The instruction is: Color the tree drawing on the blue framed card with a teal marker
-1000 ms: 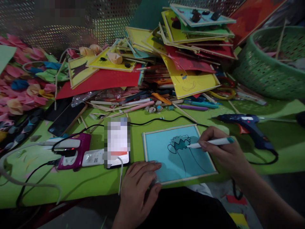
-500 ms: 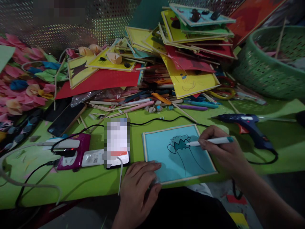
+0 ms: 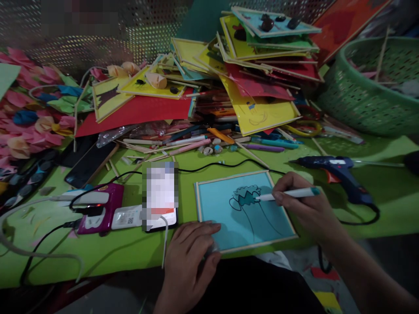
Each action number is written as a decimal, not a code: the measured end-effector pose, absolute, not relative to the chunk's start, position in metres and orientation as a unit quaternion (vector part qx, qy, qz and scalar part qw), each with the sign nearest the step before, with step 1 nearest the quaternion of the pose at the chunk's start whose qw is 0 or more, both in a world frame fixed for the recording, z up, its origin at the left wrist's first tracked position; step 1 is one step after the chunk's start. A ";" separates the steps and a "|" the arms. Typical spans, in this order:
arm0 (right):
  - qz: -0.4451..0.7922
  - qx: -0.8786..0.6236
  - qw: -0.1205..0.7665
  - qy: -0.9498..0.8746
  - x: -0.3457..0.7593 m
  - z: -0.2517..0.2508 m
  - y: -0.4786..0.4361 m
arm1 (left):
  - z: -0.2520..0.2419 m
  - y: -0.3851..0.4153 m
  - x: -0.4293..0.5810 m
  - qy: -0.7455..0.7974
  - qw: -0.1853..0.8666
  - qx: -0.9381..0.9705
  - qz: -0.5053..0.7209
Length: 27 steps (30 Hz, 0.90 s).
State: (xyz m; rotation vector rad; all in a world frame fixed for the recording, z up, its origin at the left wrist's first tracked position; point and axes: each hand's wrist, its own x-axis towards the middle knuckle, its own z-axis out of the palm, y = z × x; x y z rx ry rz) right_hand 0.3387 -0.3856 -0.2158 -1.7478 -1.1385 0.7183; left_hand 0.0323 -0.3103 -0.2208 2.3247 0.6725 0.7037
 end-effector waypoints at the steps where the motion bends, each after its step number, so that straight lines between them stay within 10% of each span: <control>1: 0.290 -0.709 0.450 -0.459 0.339 -0.216 -0.385 | -0.221 -0.310 0.032 0.254 0.306 0.878 0.265; 27: 0.304 -0.712 0.441 -0.454 0.339 -0.213 -0.386 | -0.220 -0.309 0.032 0.248 0.302 0.882 0.263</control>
